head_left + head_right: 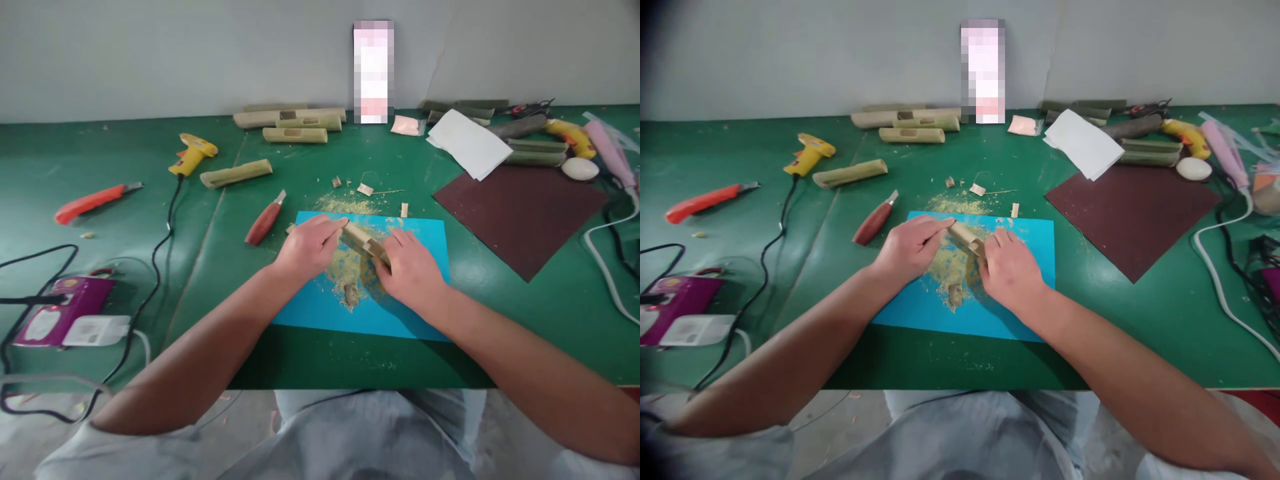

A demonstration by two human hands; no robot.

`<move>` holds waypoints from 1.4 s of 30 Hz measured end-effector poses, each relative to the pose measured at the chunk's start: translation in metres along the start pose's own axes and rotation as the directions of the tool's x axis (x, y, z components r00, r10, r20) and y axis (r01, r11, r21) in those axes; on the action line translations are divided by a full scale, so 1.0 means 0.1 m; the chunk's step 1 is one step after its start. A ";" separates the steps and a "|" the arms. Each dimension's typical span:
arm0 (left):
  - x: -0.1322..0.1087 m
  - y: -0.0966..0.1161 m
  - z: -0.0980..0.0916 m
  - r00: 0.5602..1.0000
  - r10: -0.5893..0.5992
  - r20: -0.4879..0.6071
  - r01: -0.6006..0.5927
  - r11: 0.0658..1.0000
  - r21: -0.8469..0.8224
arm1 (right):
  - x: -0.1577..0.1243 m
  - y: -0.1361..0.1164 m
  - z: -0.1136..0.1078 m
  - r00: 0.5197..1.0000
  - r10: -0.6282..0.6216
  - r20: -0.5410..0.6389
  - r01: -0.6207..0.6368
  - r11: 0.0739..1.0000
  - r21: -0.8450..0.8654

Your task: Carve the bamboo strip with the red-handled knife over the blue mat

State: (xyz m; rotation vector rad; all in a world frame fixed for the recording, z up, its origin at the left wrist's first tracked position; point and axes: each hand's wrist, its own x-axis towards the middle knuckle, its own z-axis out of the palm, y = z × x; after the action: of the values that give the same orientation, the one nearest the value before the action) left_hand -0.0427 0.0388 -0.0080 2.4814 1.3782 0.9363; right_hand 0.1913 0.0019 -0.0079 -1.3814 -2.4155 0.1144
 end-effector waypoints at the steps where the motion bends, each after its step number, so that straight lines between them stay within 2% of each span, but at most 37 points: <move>1: 0.01 0.00 0.01 1.000 -0.001 -0.001 0.001 1.000 -0.001 | 0.00 0.00 0.00 1.000 -0.001 0.004 0.001 1.000 -0.003; 19: 0.00 0.01 0.01 0.999 0.035 0.039 -0.036 0.999 0.029 | 0.01 0.00 -0.01 1.000 -0.024 0.000 0.024 0.998 -0.052; 23: 0.03 0.01 0.04 1.000 0.013 0.025 -0.014 0.999 0.032 | 0.01 0.00 0.00 1.000 -0.015 0.024 0.016 0.999 -0.051; 35: 0.04 0.02 0.02 0.998 -0.012 0.057 0.012 1.000 -0.001 | 0.00 0.00 -0.02 1.000 -0.009 0.010 0.010 0.999 -0.047; 42: 0.02 0.01 0.01 0.999 -0.018 0.031 0.018 1.000 -0.014 | -0.01 0.00 -0.02 1.000 -0.024 -0.010 0.023 0.998 -0.060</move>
State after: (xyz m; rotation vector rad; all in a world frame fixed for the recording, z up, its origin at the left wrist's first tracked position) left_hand -0.0406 0.0398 -0.0070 2.4583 1.3776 0.8968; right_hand 0.1921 0.0010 -0.0063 -1.3753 -2.4444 0.0288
